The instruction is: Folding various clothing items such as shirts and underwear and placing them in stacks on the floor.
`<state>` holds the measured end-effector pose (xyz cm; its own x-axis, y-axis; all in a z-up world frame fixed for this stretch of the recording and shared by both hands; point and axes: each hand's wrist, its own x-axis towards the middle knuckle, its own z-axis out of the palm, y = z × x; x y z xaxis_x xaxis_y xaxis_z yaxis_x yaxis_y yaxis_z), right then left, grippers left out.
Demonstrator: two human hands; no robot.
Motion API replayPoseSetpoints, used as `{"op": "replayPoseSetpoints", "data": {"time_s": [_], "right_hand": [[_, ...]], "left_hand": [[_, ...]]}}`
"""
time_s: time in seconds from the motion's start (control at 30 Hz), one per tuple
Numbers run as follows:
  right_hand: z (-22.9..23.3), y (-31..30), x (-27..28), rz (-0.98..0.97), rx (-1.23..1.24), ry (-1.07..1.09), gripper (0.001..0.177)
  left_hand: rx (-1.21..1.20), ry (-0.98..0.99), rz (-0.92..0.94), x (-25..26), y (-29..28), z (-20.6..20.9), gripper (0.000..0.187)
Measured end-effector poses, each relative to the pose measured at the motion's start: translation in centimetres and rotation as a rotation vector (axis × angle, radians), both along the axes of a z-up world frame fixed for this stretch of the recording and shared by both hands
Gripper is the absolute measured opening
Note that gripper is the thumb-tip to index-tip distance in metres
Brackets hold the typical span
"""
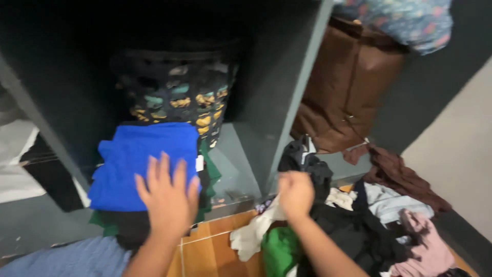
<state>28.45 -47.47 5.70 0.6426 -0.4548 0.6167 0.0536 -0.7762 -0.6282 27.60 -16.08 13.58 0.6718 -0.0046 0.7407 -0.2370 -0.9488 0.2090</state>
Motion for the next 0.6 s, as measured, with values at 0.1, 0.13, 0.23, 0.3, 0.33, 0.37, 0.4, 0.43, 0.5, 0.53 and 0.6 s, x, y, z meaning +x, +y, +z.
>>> {"op": "replayPoseSetpoints", "data": {"time_s": [0.1, 0.13, 0.23, 0.3, 0.33, 0.37, 0.4, 0.43, 0.5, 0.53, 0.6], "right_hand": [[-0.6, -7.5, 0.5, -0.3, -0.119, 0.294, 0.027], [-1.8, -10.0, 1.5, -0.305, -0.115, 0.292, 0.027], [-5.8, -15.2, 5.1, -0.255, -0.102, 0.524, 0.036], [-8.8, -16.9, 6.8, 0.106, -0.287, 0.18, 0.067], [-6.9, -14.6, 5.6, 0.112, -0.284, 0.18, 0.067], [-4.9, -12.6, 4.2, 0.067, -0.002, 0.341, 0.046], [-3.0, -10.5, 2.8, 0.025, 0.276, 0.504, 0.031], [-1.3, -8.5, 1.6, 0.032, 0.276, 0.502, 0.031], [1.8, -4.5, -1.5, 0.84, 0.046, 0.333, 0.028], [6.7, -1.0, -3.8, 0.846, 0.049, 0.333, 0.028], [16.4, 4.9, -10.5, 1.272, 0.151, 0.467, 0.026]], "left_hand": [[-0.023, -0.018, -0.205, -3.1, -4.3, -1.1, 0.046], [-0.02, -0.022, -0.211, -3.5, -5.2, -1.7, 0.046], [-0.001, -0.032, -0.332, -4.3, -7.0, -3.1, 0.044], [-0.033, 0.112, -0.406, -4.7, -7.3, -3.5, 0.037], [-0.031, 0.114, -0.401, -5.0, -7.2, -3.3, 0.037], [-0.041, 0.145, -0.451, -5.4, -7.1, -3.0, 0.036], [-0.051, 0.175, -0.502, -5.9, -7.0, -2.8, 0.036], [-0.049, 0.173, -0.496, -6.4, -7.1, -1.2, 0.036], [-0.11, 0.228, -0.681, -7.9, -7.0, 1.9, 0.052], [-0.107, 0.23, -0.674, -8.5, -7.0, 3.0, 0.052], [-0.199, 0.047, -0.882, -9.8, -7.0, 5.5, 0.068]]}}
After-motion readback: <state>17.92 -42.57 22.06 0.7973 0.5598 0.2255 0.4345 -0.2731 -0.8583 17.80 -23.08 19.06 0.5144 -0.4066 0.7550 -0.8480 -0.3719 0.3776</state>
